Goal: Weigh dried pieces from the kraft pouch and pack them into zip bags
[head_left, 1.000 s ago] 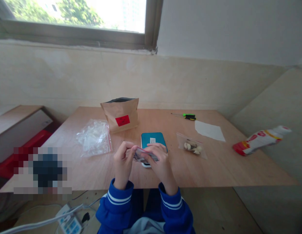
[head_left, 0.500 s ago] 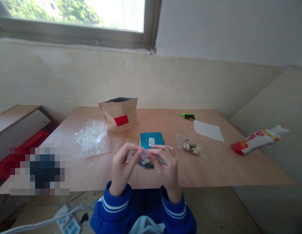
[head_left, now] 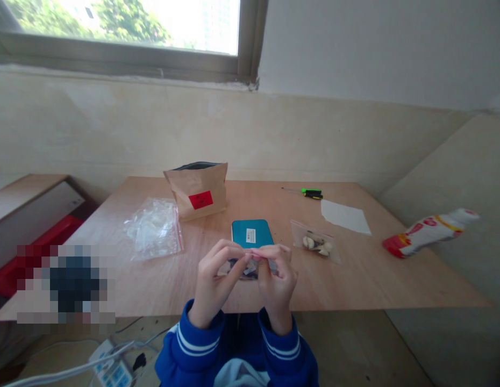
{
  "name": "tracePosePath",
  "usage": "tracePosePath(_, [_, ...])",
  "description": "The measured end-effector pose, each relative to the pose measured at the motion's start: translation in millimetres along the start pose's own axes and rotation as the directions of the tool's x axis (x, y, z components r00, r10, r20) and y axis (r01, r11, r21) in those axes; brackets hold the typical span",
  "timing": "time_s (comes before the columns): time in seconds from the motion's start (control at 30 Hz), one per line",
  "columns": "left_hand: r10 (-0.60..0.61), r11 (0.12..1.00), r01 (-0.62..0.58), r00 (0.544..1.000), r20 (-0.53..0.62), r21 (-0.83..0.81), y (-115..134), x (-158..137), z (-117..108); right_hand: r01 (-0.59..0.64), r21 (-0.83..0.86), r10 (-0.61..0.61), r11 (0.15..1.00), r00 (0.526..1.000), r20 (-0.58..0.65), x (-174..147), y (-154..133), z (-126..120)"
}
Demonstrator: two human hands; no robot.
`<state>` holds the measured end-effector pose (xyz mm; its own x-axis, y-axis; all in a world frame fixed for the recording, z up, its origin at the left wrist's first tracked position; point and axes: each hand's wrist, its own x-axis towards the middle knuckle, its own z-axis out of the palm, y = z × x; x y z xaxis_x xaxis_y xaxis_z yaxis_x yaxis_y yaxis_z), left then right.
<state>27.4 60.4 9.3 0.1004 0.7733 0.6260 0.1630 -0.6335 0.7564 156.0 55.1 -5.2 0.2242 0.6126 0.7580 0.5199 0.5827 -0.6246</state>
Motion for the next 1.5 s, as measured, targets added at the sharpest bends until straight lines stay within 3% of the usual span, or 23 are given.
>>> tracePosePath(0.13, [0.038, 0.993, -0.028, 0.995, -0.092, 0.113, 0.3, 0.2, 7.6, 0.0, -0.003, 0.0, 1.0, 1.0, 0.025, 1.9, 5.1, 1.9])
tracePosePath(0.3, [0.036, 0.985, 0.001, 0.977, -0.21, 0.171, -9.5, -0.7, -1.5, 0.013, -0.014, -0.009, 1.0, 0.974, 0.226, 8.0, 16.0, 4.1])
tracePosePath(0.53, [-0.051, 0.993, 0.069, 0.984, -0.173, 0.097, -15.3, -4.7, -19.1, 0.068, -0.031, -0.062, 0.997, 0.981, 0.184, 4.6, 14.4, 5.0])
tracePosePath(0.63, [-0.144, 0.988, 0.148, 0.987, -0.07, 0.052, -10.7, -5.8, -18.9, 0.055, -0.034, -0.049, 0.998, 0.984, 0.171, 4.1, 12.3, 2.6])
tracePosePath(0.73, [-0.142, 0.987, 0.142, 0.99, -0.006, 0.073, -9.0, -5.0, -17.8, 0.056, -0.021, -0.049, 0.998, 0.969, 0.244, 6.1, 14.1, -1.8])
tracePosePath(0.87, [-0.135, 0.979, 0.148, 0.985, -0.104, 0.137, -13.2, -2.7, -19.9, 0.068, -0.029, -0.053, 0.997, 0.935, 0.35, 9.1, 21.1, -8.4])
tracePosePath(1.17, [-0.175, 0.958, 0.212, 0.966, -0.188, 0.194, -20.6, -4.1, -22.2, 0.086, -0.076, -0.06, 0.993, 0.954, 0.294, 6.3, 26.1, -8.4])
tracePosePath(1.5, [-0.253, 0.949, 0.288, 0.939, -0.235, 0.128, -28.3, -7.0, -24.1, 0.033, -0.098, 0.007, 0.995, 0.923, 0.385, 5.5, 42.9, -11.8])
